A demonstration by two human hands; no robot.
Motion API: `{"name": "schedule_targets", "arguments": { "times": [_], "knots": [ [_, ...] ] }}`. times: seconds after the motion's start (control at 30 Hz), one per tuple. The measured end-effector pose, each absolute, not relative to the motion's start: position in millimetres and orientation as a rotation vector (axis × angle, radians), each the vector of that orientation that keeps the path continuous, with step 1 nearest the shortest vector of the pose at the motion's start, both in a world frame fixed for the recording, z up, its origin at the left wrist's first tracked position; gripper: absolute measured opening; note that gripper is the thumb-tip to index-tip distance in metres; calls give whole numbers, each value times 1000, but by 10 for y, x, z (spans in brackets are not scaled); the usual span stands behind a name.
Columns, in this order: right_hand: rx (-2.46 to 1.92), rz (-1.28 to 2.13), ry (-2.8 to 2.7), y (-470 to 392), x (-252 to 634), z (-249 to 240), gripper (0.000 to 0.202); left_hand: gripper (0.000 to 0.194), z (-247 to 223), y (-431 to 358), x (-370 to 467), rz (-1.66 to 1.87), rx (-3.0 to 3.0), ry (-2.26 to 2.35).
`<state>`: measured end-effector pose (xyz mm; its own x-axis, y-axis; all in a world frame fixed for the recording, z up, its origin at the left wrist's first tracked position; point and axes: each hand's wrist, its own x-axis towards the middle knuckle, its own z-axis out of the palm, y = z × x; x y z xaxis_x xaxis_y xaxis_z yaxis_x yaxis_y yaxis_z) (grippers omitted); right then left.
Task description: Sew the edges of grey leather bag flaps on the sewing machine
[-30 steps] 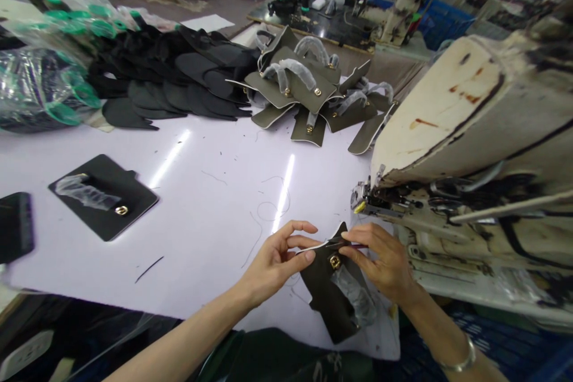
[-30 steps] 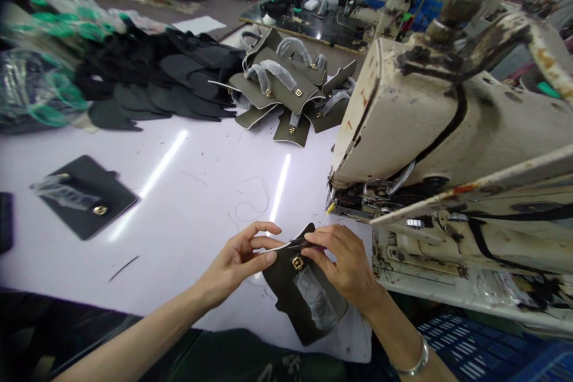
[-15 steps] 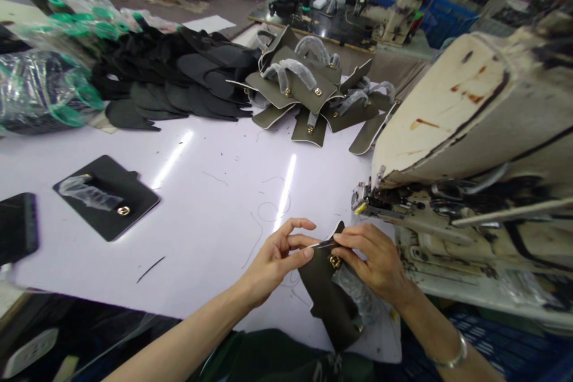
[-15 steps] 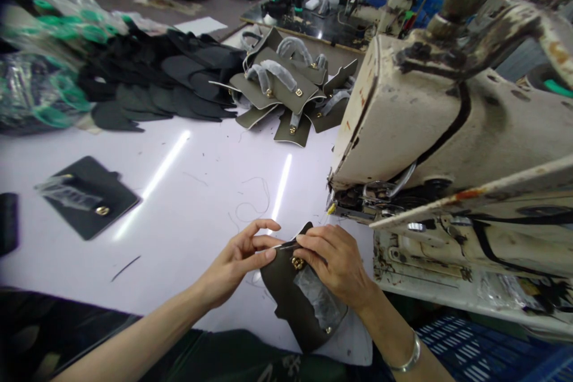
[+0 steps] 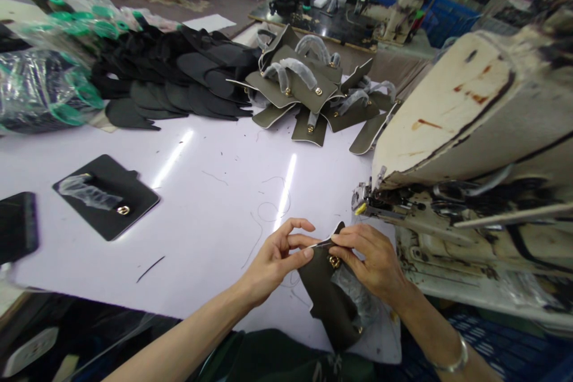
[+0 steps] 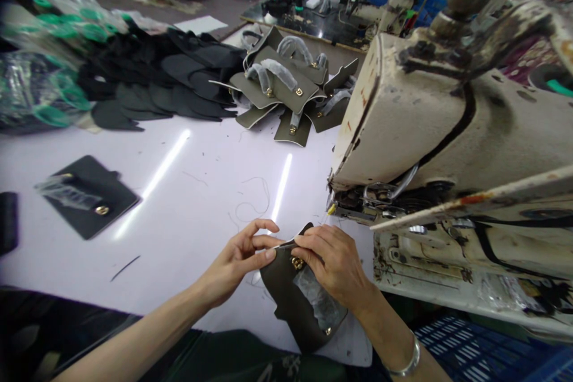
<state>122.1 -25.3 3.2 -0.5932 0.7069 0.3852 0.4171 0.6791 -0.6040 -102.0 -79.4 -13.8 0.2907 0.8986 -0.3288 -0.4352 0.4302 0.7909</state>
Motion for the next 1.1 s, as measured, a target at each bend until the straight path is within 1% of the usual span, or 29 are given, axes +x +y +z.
{"name": "schedule_targets", "arguments": {
  "times": [0.1, 0.2, 0.27, 0.37, 0.4, 0.43, 0.53, 0.67, 0.7, 0.8, 0.93, 1.1],
  "knots": [
    [-879, 681, -2253, -262, 1223, 42, 8, 38, -132, -800, -1010, 968, 653, 873],
    [-969, 859, -2143, -286, 1228, 60, 6, 38, -111, -807, -1000, 968, 663, 862],
    [-1101, 1012, -1981, -319, 1237, 57, 20, 40, -91, -812, -1001, 958, 670, 841],
    [-1304, 1215, -1677, -381, 1246, 28, 56, 42, -65, -811, -1020, 939, 683, 818],
    [-1346, 1297, -1596, -399, 1245, 20, 66, 42, -57, -805, -1031, 931, 690, 814],
    [-1375, 1382, -1537, -412, 1242, 18, 71, 42, -48, -796, -1043, 921, 698, 817],
    [-1400, 1520, -1475, -422, 1220, 52, 67, 38, -12, -747, -1071, 811, 703, 861],
    [-1412, 1495, -1487, -403, 1191, 140, 60, 46, 49, -649, -1058, 634, 762, 930],
    [-1418, 1488, -1505, -399, 1186, 157, 59, 45, 57, -628, -1051, 619, 783, 941],
    [-1425, 1436, -1578, -390, 1167, 182, 56, 39, 47, -588, -1043, 611, 775, 936],
    [-1400, 1353, -1654, -383, 1135, 188, 49, 38, -26, -600, -1069, 621, 715, 862],
    [-1403, 1328, -1690, -383, 1109, 196, 43, 36, -66, -645, -1077, 668, 698, 825]
  ]
}}
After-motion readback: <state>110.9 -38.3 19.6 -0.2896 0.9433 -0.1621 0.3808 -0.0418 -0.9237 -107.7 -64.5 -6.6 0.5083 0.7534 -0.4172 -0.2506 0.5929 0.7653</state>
